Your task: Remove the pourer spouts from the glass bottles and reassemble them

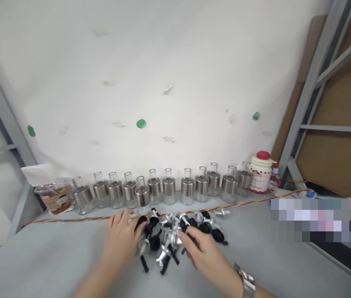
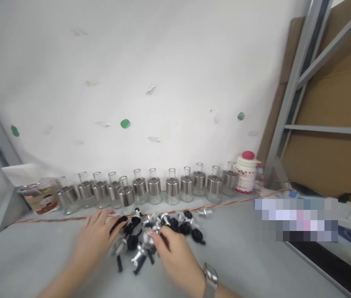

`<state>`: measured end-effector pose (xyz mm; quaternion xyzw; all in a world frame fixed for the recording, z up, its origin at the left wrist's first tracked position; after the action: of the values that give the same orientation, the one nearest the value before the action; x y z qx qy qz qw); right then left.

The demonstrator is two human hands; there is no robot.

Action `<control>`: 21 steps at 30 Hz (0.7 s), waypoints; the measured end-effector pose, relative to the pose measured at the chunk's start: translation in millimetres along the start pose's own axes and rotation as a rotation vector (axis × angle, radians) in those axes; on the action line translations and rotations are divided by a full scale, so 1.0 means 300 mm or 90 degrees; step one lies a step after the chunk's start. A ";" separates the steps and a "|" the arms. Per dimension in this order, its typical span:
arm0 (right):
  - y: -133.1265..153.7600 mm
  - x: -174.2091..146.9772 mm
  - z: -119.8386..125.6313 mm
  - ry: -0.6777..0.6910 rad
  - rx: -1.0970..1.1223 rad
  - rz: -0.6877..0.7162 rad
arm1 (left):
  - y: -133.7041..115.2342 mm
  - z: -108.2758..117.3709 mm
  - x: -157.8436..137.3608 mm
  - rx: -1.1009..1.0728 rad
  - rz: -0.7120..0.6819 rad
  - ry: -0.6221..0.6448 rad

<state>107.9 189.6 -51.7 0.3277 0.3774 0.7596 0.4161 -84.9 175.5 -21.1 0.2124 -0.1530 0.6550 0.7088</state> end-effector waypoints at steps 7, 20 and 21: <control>-0.071 0.005 -0.090 0.141 0.455 -0.255 | -0.157 0.050 -0.070 -0.318 -0.204 0.052; 0.034 -0.024 -0.009 0.049 -0.019 0.064 | -0.193 -0.016 -0.115 -0.605 -0.009 0.182; 0.044 -0.028 -0.005 0.050 -0.070 0.082 | -0.197 -0.022 -0.118 -0.628 0.004 0.199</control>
<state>105.3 177.1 -42.8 0.2978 0.3295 0.8167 0.3685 -29.9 145.3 -50.2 -0.2481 -0.3365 0.5308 0.7372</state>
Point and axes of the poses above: each hand's wrist, its own x-axis towards the middle knuckle, its own z-axis out of the back of the hand, y = z × x, the point moved 6 cm from there along x, towards the middle knuckle, and after that the axes turned 6 degrees about y, right-handed, at the moved point
